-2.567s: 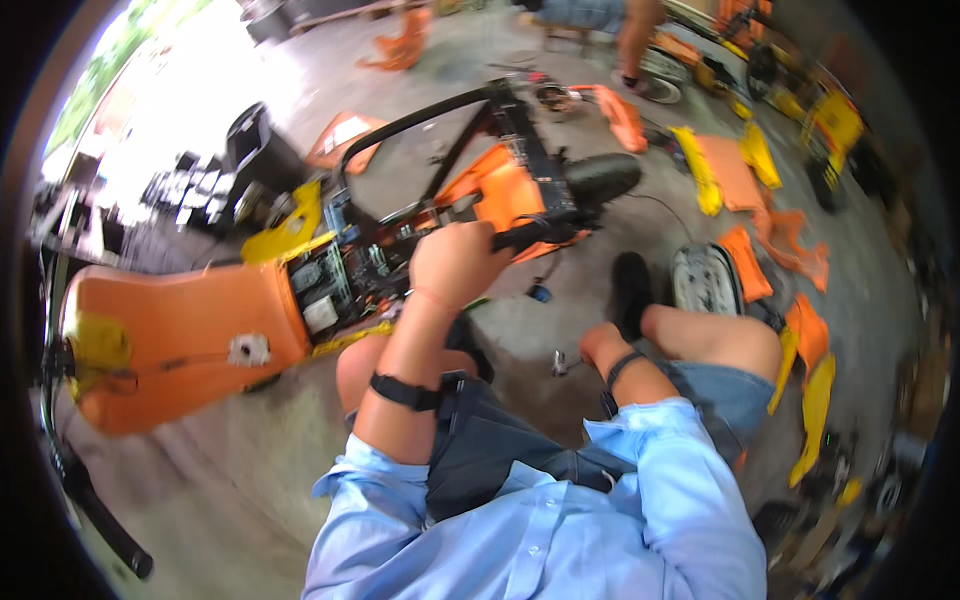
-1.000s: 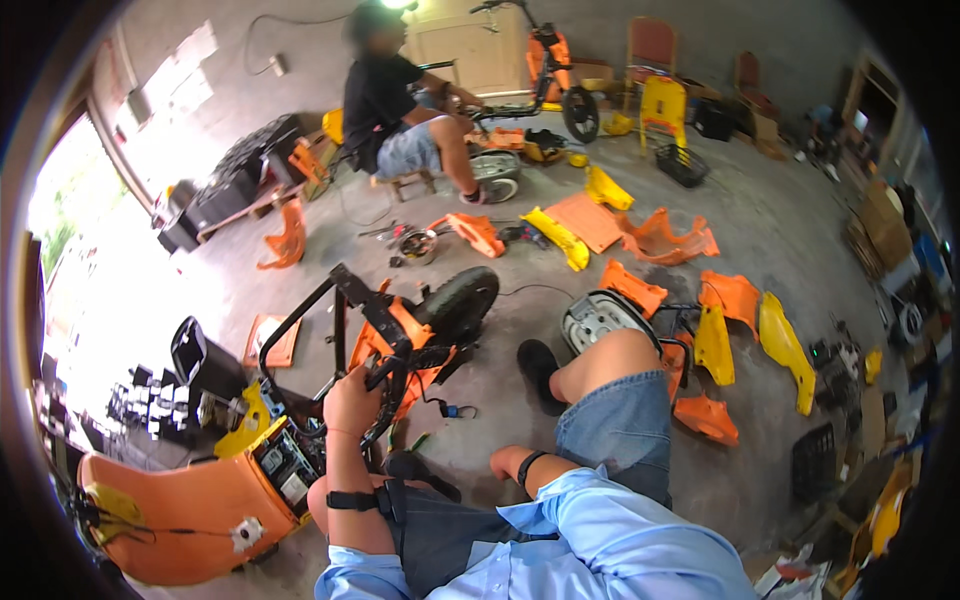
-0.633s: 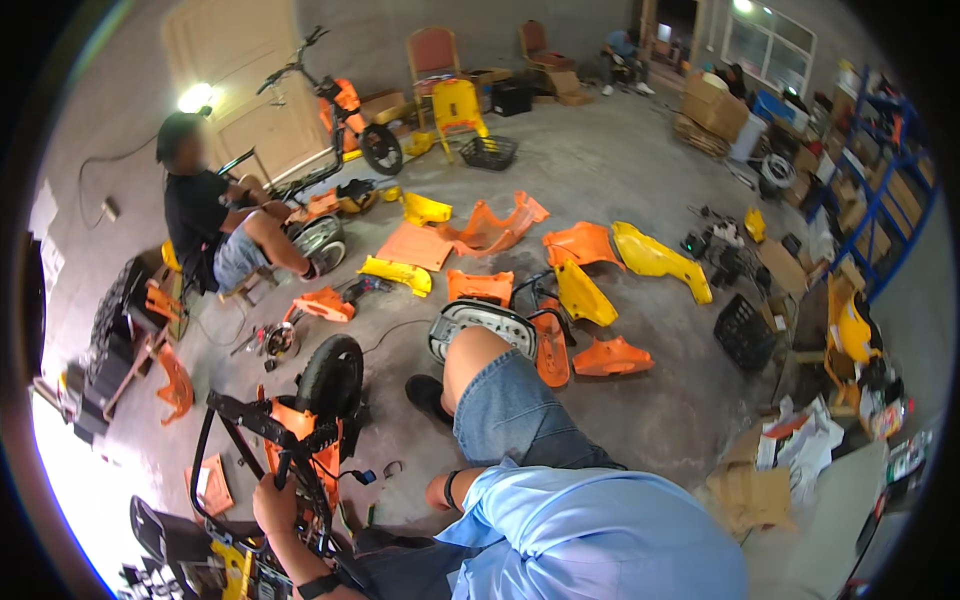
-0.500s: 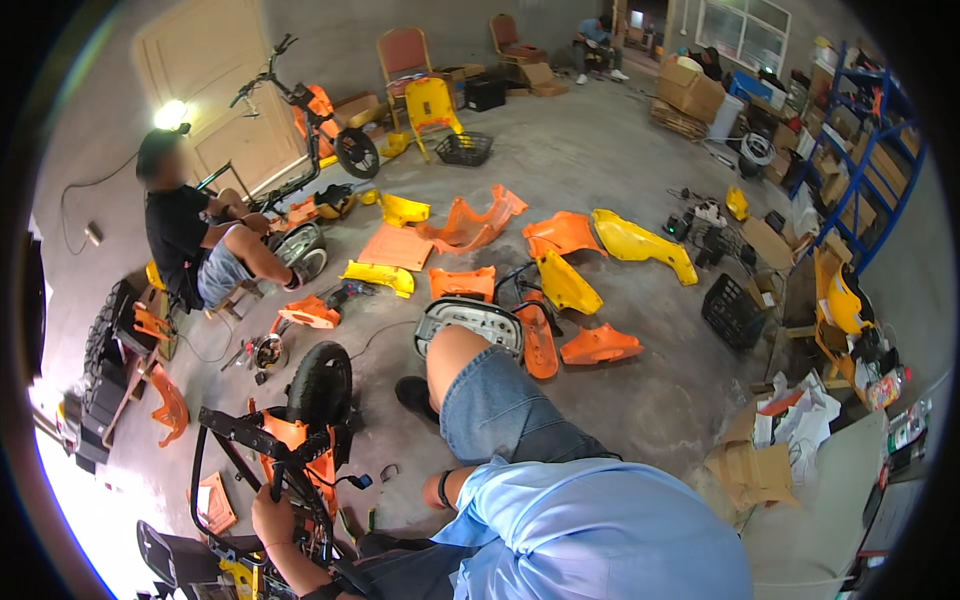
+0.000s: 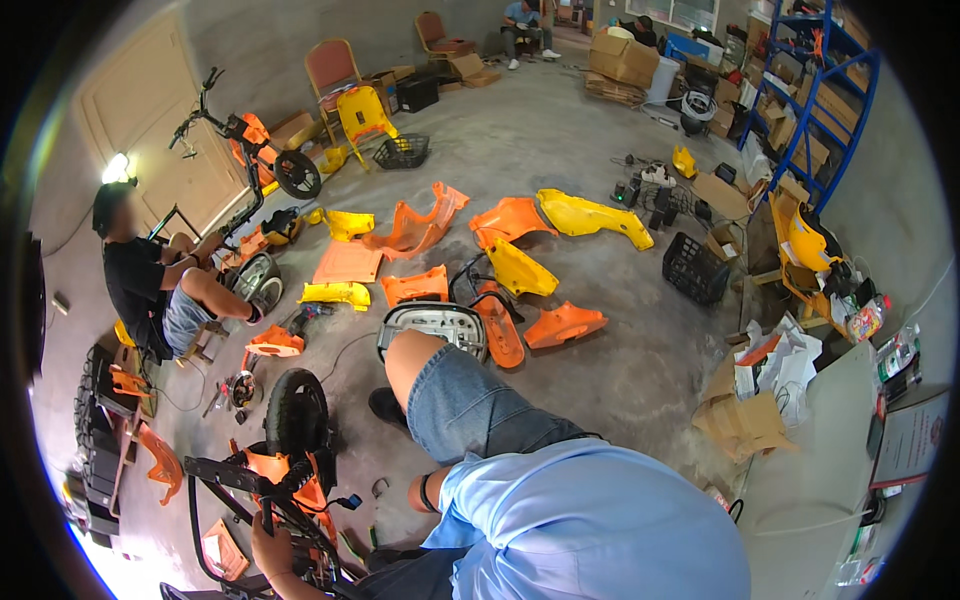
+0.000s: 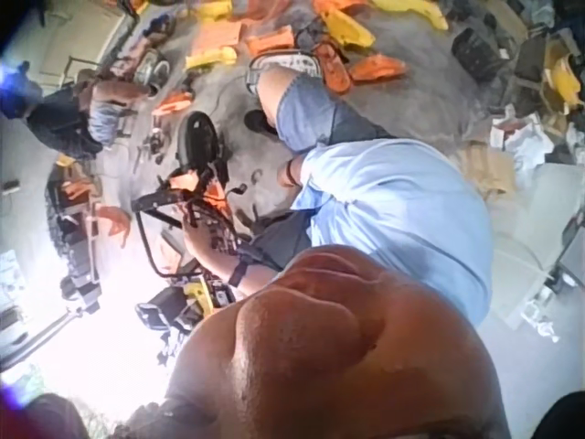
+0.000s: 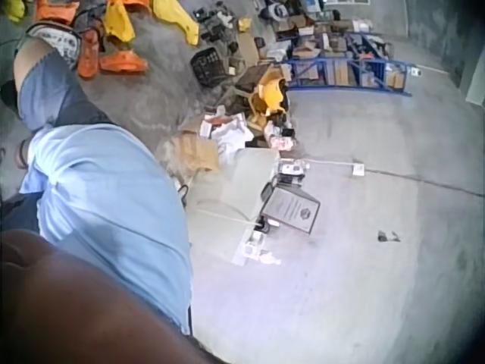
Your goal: Repairing or assembling a motorcycle frame and internal components using a socket wrench.
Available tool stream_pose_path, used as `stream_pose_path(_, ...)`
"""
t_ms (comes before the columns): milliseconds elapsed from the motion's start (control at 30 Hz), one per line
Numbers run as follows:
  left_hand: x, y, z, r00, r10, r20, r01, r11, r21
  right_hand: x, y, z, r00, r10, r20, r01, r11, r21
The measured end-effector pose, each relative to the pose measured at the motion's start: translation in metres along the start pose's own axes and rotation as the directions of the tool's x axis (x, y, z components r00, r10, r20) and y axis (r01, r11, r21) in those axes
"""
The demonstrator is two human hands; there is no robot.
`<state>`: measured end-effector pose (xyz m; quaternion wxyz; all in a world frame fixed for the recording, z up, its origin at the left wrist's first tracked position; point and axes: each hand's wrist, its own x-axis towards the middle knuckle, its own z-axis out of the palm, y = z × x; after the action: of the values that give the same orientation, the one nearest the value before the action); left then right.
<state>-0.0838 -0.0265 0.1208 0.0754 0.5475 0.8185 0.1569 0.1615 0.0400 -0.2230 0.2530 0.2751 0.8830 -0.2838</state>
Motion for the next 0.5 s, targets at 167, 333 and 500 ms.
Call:
stream_pose_path(167,0.002,0.006,-0.005,0.999,0.028,-0.016,-0.028,1.000,0.006,-0.006,-0.001,-0.006,0.999,0.032,-0.026,-0.032,0.999,0.017)
stream_pose_path(333,-0.010,0.002,0.003,0.996,-0.018,-0.086,0.014,0.998,-0.055,-0.043,0.000,-0.008,0.985,-0.067,-0.156,0.037,0.982,-0.187)
stream_pose_path(500,-0.010,0.008,0.003,0.992,-0.087,-0.096,0.082,0.995,-0.052,-0.051,-0.010,-0.034,0.988,0.155,0.009,-0.154,0.988,-0.032)
